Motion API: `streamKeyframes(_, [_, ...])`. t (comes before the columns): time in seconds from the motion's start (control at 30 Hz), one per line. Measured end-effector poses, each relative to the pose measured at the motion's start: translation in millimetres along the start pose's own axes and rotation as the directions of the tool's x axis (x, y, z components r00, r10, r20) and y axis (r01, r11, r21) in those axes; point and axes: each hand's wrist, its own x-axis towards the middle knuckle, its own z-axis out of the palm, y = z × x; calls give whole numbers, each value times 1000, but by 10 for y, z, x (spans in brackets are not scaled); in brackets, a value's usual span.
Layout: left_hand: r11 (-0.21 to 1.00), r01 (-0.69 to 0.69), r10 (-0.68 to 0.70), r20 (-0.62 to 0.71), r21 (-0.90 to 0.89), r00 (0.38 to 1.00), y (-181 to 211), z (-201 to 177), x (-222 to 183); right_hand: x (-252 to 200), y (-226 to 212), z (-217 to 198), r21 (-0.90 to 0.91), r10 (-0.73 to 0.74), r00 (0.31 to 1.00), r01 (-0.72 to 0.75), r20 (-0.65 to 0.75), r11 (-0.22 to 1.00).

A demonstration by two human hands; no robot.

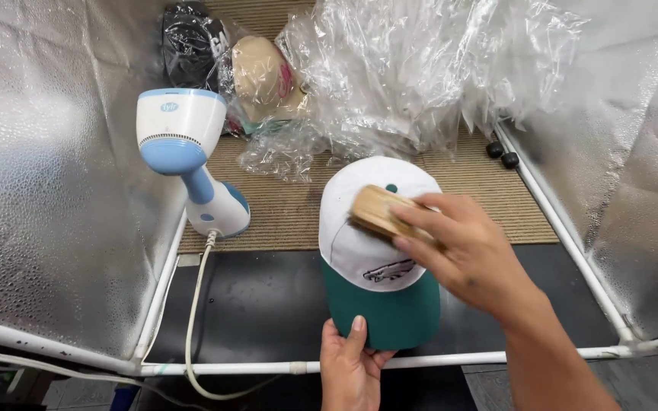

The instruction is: A person uses a handheld steamer and a brush to clean and reshape a baseball cap at a workstation.

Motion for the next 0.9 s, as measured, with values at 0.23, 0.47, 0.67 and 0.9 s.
streamKeyframes(0.23, [1000, -8, 8, 51, -4, 999, 26, -14, -35, 514, 835, 273, 164, 793, 574, -819, 203, 550])
streamKeyframes(0.47, [933, 176, -154, -94, 314, 984, 199, -196, -55, 40, 730, 256, 471, 862, 507, -766, 27, 436])
streamKeyframes(0.67, [662, -603, 554, 251, 446, 794, 359, -149, -151, -176, 7, 256, 284, 378, 837, -280, -395, 917])
streamKeyframes(0.9, [436, -689, 463, 512, 579, 724, 918, 1010, -256, -342, -216, 818, 136, -234, 931, 280, -281, 950])
